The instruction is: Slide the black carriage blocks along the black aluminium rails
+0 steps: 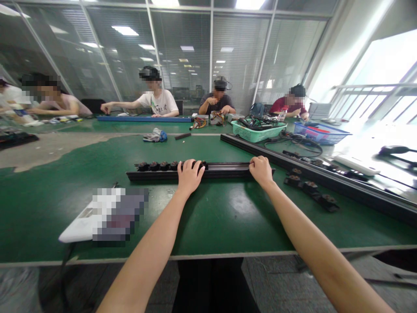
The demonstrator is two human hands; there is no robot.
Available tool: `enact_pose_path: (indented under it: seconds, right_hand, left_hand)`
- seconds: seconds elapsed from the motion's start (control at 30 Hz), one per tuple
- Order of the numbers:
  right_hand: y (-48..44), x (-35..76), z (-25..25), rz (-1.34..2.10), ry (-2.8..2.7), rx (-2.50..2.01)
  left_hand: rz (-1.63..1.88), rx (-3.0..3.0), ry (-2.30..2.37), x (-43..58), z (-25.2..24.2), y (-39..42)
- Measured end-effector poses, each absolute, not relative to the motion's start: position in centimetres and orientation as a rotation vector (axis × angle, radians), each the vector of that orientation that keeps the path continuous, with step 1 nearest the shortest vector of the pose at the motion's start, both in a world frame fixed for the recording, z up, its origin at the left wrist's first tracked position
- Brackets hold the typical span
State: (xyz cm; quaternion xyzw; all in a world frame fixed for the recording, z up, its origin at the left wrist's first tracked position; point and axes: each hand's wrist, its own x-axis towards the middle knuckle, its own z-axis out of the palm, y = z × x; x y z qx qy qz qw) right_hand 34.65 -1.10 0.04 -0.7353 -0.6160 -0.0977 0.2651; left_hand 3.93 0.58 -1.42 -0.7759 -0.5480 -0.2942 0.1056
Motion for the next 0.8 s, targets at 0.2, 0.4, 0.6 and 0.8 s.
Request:
enact_pose_path:
  seconds: [0.2,0.4,0.6,0.8]
  right_hand:
    - [-1.15,34.67,0.05,-0.26,-1.66,-1.996]
    - [-1.07,34.68,-0.04,-0.27,-1.661,-2.007]
    - [-0.89,34.81,-0.12,-0.261,-1.66,-2.02]
    - [-0.98,34.8,-0.03,-0.254,-1.656,-2.018]
  left_hand:
    - [-0.871,-2.289,-1.611,3.94,-1.35,0.55]
    - [-0.854,-2.282,-1.619,3.96,-1.35,0.54]
    - [-0.86,-2.276,-1.604,3.8,-1.6,0.72]
    - [-0.875,-2.277,-1.612,3.81,-1.6,0.75]
